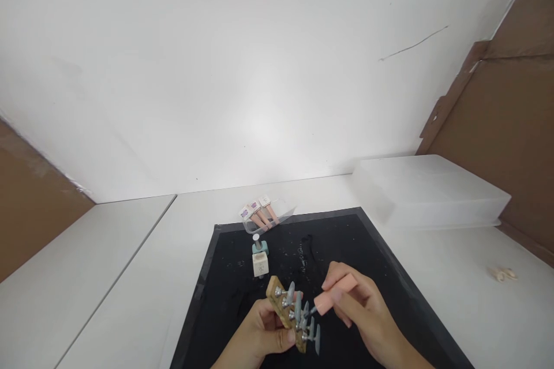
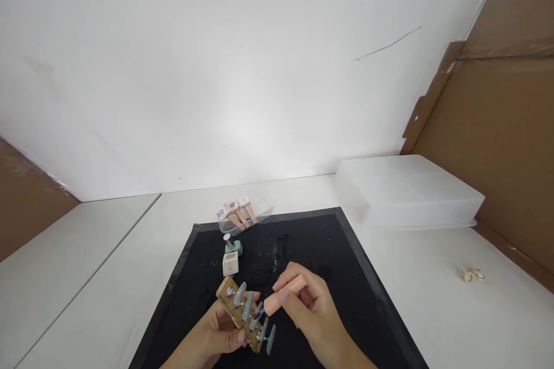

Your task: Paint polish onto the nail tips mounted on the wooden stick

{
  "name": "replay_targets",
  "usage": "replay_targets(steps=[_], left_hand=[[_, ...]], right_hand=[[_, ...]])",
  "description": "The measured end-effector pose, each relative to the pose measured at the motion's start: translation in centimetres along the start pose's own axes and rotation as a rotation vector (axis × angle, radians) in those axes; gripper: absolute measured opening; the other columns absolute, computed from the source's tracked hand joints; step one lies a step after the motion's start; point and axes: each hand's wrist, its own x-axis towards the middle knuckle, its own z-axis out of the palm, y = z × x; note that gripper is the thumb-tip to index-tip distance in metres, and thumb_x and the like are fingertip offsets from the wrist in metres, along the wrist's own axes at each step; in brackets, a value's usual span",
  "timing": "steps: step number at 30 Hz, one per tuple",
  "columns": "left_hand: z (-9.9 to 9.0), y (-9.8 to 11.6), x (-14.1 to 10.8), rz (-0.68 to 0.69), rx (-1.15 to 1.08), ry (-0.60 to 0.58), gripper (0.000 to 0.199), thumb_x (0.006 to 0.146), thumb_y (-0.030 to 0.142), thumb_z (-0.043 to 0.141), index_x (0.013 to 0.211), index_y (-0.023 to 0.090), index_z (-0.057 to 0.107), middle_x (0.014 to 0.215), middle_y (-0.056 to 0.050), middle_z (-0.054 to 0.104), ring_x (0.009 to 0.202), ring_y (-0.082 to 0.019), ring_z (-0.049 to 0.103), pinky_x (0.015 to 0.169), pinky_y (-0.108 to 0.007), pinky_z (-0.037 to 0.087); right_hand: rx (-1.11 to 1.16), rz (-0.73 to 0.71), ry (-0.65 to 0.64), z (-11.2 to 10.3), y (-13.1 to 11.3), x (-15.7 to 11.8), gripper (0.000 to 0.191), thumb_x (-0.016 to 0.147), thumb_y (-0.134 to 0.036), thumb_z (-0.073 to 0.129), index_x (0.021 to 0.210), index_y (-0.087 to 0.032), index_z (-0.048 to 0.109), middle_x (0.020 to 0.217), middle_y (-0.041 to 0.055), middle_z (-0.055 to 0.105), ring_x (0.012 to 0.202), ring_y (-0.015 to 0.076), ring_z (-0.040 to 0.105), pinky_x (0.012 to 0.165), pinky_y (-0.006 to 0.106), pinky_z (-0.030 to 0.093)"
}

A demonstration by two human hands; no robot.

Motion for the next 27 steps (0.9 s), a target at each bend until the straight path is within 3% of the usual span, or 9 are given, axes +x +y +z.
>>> replay_targets(steps=[4,12,18,21,24,27], left_hand=[[0.2,0.2,-0.1,-0.004,0.012,0.0,0.029,0.05,0.033,0.082,0.074,0.019,0.073,0.063,0.002,0.056,0.058,-0.009,0.047,0.062,-0.025,0.033],[-0.1,0.0,-0.3,-0.019,0.016,-0.009,0.028,0.049,0.034,0.082,0.068,0.017,0.072,0.063,0.002,0.055,0.058,-0.008,0.047,0.061,-0.024,0.034],[0.0,0.2,-0.1,-0.021,0.012,0.004,0.033,0.047,0.035,0.083,0.075,0.019,0.073,0.062,0.002,0.056,0.058,-0.008,0.047,0.061,-0.023,0.033],[0.2,0.3,-0.2,-0.037,0.021,0.021,0.034,0.048,0.035,0.083,0.076,0.018,0.073,0.065,0.001,0.057,0.06,-0.009,0.047,0.061,-0.024,0.033],[0.0,0.1,-0.2,-0.042,0.021,-0.003,0.036,0.05,0.037,0.082,0.079,0.018,0.073,0.067,0.0,0.056,0.059,-0.008,0.046,0.06,-0.024,0.033],[-0.6,-0.3,-0.2,-0.054,0.024,-0.024,0.05,0.051,0.041,0.08,0.095,0.02,0.07,0.068,0.0,0.056,0.057,-0.008,0.045,0.057,-0.024,0.032]], right_hand=[[-0.021,0.005,-0.06,0.3,-0.6,0.0,0.026,0.081,-0.042,0.061,0.074,-0.018,0.063,0.061,-0.0019,0.051,0.044,0.0078,0.035,0.04,0.021,0.025],[-0.037,0.015,0.195,0.0,0.7,0.1,0.032,0.08,-0.042,0.061,0.061,-0.016,0.063,0.077,0.0018,0.057,0.04,0.005,0.032,0.038,0.021,0.026],[-0.008,-0.001,0.014,0.0,0.1,-0.1,0.028,0.081,-0.044,0.06,0.073,-0.017,0.063,0.065,-0.0006,0.052,0.042,0.0074,0.035,0.038,0.021,0.027],[-0.05,-0.014,-0.017,0.1,-0.3,-0.1,0.026,0.081,-0.042,0.061,0.075,-0.017,0.064,0.064,-0.0002,0.052,0.046,0.0091,0.039,0.039,0.02,0.029],[-0.083,-0.03,0.091,0.2,0.0,0.1,0.027,0.082,-0.041,0.059,0.07,-0.018,0.065,0.066,0.0011,0.057,0.042,0.008,0.037,0.039,0.022,0.031],[-0.091,-0.043,0.25,0.2,0.7,0.0,0.028,0.082,-0.041,0.059,0.069,-0.018,0.067,0.081,0.0036,0.061,0.04,0.0058,0.035,0.038,0.022,0.032]])
